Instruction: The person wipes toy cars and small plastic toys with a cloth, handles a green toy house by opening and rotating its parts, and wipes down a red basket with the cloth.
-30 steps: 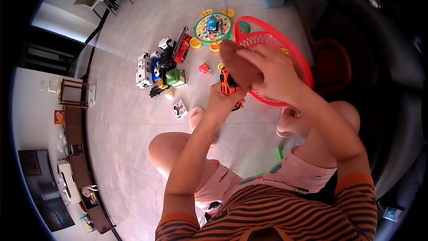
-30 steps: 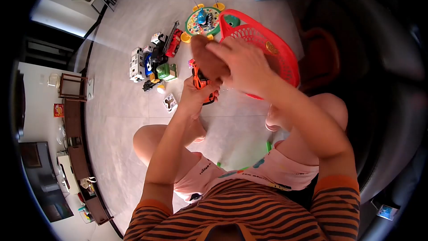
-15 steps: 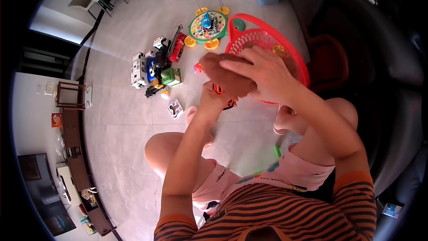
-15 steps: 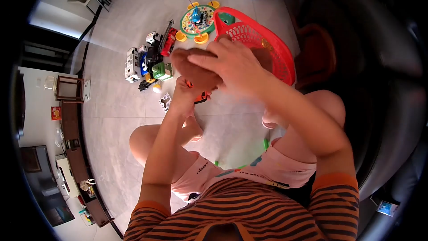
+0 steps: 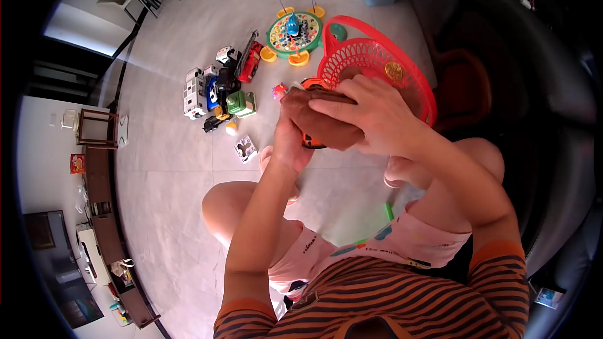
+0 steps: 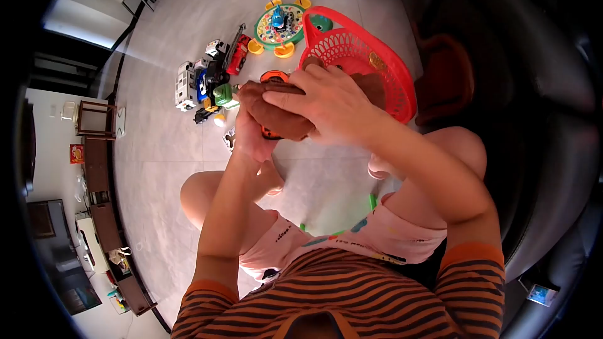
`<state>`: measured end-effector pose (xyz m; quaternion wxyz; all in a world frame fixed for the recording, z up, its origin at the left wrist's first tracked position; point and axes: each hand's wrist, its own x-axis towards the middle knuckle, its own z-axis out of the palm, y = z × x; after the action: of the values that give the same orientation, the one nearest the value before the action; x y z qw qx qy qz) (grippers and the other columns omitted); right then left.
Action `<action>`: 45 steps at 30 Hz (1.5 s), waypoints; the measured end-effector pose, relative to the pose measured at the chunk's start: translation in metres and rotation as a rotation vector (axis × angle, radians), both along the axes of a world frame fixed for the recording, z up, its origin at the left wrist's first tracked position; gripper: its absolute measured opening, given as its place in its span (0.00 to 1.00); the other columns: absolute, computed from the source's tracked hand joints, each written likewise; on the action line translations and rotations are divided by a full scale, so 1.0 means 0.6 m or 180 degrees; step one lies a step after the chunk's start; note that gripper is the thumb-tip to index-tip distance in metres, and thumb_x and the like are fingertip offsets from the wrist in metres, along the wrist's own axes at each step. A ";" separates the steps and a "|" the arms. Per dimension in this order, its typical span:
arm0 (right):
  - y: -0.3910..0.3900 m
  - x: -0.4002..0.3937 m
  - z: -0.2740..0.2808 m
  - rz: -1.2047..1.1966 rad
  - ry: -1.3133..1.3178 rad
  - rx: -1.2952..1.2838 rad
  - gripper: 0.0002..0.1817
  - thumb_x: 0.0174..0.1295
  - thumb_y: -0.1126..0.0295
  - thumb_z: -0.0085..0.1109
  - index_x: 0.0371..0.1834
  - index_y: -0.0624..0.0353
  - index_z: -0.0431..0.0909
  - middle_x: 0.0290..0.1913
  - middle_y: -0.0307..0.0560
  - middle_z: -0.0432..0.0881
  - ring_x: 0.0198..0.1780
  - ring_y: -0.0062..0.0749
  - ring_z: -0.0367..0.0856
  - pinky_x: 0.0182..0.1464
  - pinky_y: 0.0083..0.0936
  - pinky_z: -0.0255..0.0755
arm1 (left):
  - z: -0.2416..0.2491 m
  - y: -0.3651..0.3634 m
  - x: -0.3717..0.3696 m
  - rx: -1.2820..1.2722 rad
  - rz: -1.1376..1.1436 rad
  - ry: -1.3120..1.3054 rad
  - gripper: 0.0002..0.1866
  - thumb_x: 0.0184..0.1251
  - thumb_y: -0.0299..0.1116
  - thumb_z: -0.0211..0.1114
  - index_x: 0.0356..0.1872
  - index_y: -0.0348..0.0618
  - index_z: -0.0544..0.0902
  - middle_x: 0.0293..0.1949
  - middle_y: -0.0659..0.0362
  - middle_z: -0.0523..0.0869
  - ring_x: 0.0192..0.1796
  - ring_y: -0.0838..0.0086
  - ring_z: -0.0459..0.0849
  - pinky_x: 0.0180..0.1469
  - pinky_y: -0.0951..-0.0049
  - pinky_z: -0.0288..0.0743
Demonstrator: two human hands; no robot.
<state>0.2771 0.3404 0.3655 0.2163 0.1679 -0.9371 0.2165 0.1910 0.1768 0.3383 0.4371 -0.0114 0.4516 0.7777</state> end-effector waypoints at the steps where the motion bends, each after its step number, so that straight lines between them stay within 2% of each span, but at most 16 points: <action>1: -0.001 -0.003 -0.007 -0.0125 0.0033 0.0034 0.40 0.33 0.68 0.72 0.58 0.41 0.71 0.44 0.41 0.73 0.46 0.41 0.73 0.44 0.38 0.71 | -0.002 0.000 0.001 -0.0135 0.0083 0.0046 0.36 0.65 0.69 0.34 0.49 0.48 0.73 0.38 0.56 0.82 0.33 0.66 0.82 0.28 0.63 0.74; 5: 0.039 -0.025 -0.012 -0.0910 -0.0259 0.0131 0.34 0.38 0.67 0.71 0.55 0.43 0.72 0.48 0.45 0.74 0.52 0.44 0.73 0.48 0.41 0.71 | -0.019 -0.008 -0.008 0.0088 -0.0690 0.0256 0.41 0.63 0.71 0.31 0.51 0.43 0.72 0.31 0.54 0.79 0.27 0.66 0.80 0.25 0.66 0.72; 7: 0.071 -0.034 -0.025 -0.1196 -0.0183 0.0416 0.33 0.38 0.67 0.70 0.54 0.43 0.72 0.49 0.44 0.74 0.52 0.44 0.73 0.49 0.40 0.71 | -0.004 -0.004 -0.005 0.0335 -0.0620 0.0197 0.37 0.67 0.66 0.33 0.53 0.42 0.72 0.32 0.54 0.79 0.28 0.65 0.80 0.27 0.66 0.73; 11: 0.061 -0.027 0.014 -0.1152 -0.0091 -0.0341 0.34 0.37 0.69 0.69 0.55 0.44 0.74 0.45 0.45 0.76 0.48 0.45 0.75 0.46 0.38 0.72 | 0.001 -0.008 -0.017 0.0240 -0.0283 0.0031 0.29 0.71 0.53 0.37 0.58 0.41 0.70 0.34 0.53 0.79 0.29 0.64 0.79 0.29 0.64 0.73; 12: 0.053 -0.020 0.021 -0.0820 0.0087 -0.0492 0.35 0.35 0.69 0.70 0.55 0.44 0.74 0.42 0.46 0.75 0.45 0.45 0.75 0.45 0.37 0.72 | -0.013 -0.016 -0.025 0.0566 -0.0508 -0.0013 0.24 0.70 0.46 0.40 0.56 0.41 0.71 0.39 0.53 0.80 0.37 0.64 0.81 0.37 0.63 0.75; 15: 0.014 0.002 0.025 -0.0126 0.0006 -0.0333 0.39 0.31 0.75 0.68 0.56 0.43 0.74 0.44 0.46 0.75 0.45 0.44 0.76 0.45 0.36 0.73 | -0.014 -0.004 -0.007 0.0194 0.0258 -0.0357 0.19 0.71 0.44 0.42 0.51 0.43 0.73 0.46 0.56 0.80 0.47 0.68 0.80 0.48 0.64 0.75; 17: -0.012 0.004 -0.005 0.0098 0.0022 -0.0119 0.41 0.30 0.74 0.69 0.58 0.45 0.73 0.44 0.45 0.73 0.43 0.41 0.75 0.44 0.35 0.72 | -0.032 -0.014 -0.006 0.0035 0.0260 -0.0009 0.18 0.70 0.42 0.47 0.53 0.41 0.71 0.52 0.58 0.77 0.54 0.70 0.76 0.57 0.65 0.70; 22: -0.008 -0.014 -0.007 -0.0397 -0.0396 -0.0400 0.38 0.35 0.71 0.68 0.59 0.43 0.71 0.47 0.47 0.74 0.46 0.44 0.76 0.46 0.38 0.72 | -0.015 -0.010 -0.008 -0.0181 0.0034 0.0008 0.23 0.72 0.49 0.40 0.54 0.42 0.72 0.49 0.54 0.79 0.49 0.65 0.79 0.47 0.61 0.74; 25: 0.027 -0.026 -0.011 -0.1144 -0.0642 -0.0216 0.35 0.39 0.65 0.70 0.57 0.44 0.72 0.46 0.47 0.75 0.49 0.44 0.75 0.47 0.40 0.71 | -0.028 -0.017 -0.025 0.0712 -0.0837 -0.0204 0.24 0.73 0.50 0.38 0.53 0.43 0.73 0.42 0.54 0.81 0.43 0.64 0.79 0.40 0.62 0.75; 28: 0.067 -0.038 -0.025 -0.1536 -0.0486 0.0359 0.35 0.38 0.64 0.70 0.56 0.46 0.72 0.46 0.47 0.76 0.49 0.44 0.76 0.47 0.41 0.72 | -0.011 -0.008 -0.013 0.0273 -0.0540 -0.0010 0.24 0.74 0.50 0.37 0.52 0.42 0.73 0.38 0.54 0.81 0.41 0.63 0.79 0.39 0.62 0.74; 31: 0.051 -0.033 0.010 -0.1442 -0.0547 -0.0320 0.37 0.37 0.67 0.69 0.59 0.44 0.71 0.50 0.46 0.76 0.51 0.44 0.76 0.50 0.41 0.72 | -0.010 -0.007 -0.019 0.0228 -0.0129 0.0128 0.22 0.74 0.48 0.39 0.52 0.43 0.73 0.41 0.54 0.81 0.44 0.64 0.79 0.44 0.62 0.74; 35: 0.012 -0.014 0.007 -0.0257 0.0214 -0.0562 0.37 0.35 0.67 0.70 0.57 0.44 0.72 0.41 0.45 0.75 0.43 0.43 0.77 0.42 0.36 0.73 | -0.015 -0.011 -0.020 0.0325 0.0336 -0.0167 0.20 0.73 0.46 0.43 0.54 0.43 0.72 0.48 0.56 0.80 0.50 0.67 0.79 0.51 0.62 0.72; 37: -0.010 -0.003 -0.008 -0.0003 -0.0033 -0.0399 0.37 0.36 0.67 0.70 0.58 0.43 0.72 0.41 0.46 0.74 0.42 0.43 0.77 0.41 0.38 0.73 | -0.009 -0.010 -0.009 0.0028 0.0418 -0.0223 0.20 0.73 0.45 0.44 0.55 0.44 0.72 0.51 0.57 0.79 0.53 0.69 0.78 0.53 0.62 0.72; 39: -0.019 -0.004 -0.017 -0.0278 -0.0157 -0.0261 0.37 0.36 0.67 0.70 0.58 0.44 0.72 0.43 0.47 0.74 0.44 0.45 0.77 0.43 0.39 0.72 | -0.015 -0.010 -0.006 -0.0213 0.0431 -0.0081 0.20 0.73 0.45 0.44 0.55 0.44 0.72 0.51 0.57 0.79 0.53 0.69 0.78 0.53 0.62 0.73; 43: 0.032 -0.035 -0.022 -0.1097 -0.0591 -0.0361 0.35 0.39 0.65 0.70 0.57 0.44 0.72 0.44 0.50 0.76 0.48 0.46 0.76 0.46 0.39 0.72 | -0.020 -0.014 -0.018 0.0266 -0.0492 0.0020 0.25 0.73 0.52 0.40 0.53 0.42 0.72 0.42 0.54 0.81 0.40 0.66 0.80 0.41 0.67 0.74; 45: 0.056 -0.040 -0.034 -0.1340 -0.0357 0.0169 0.35 0.39 0.64 0.69 0.58 0.44 0.72 0.44 0.50 0.76 0.47 0.44 0.76 0.46 0.39 0.72 | -0.005 -0.007 -0.010 0.0077 -0.0405 -0.0020 0.27 0.73 0.54 0.38 0.50 0.41 0.73 0.38 0.53 0.81 0.35 0.67 0.78 0.37 0.68 0.72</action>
<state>0.2529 0.3738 0.3454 0.1997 -0.0382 -0.9674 0.1508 0.1852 0.1724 0.3351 0.4872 0.0202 0.4407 0.7537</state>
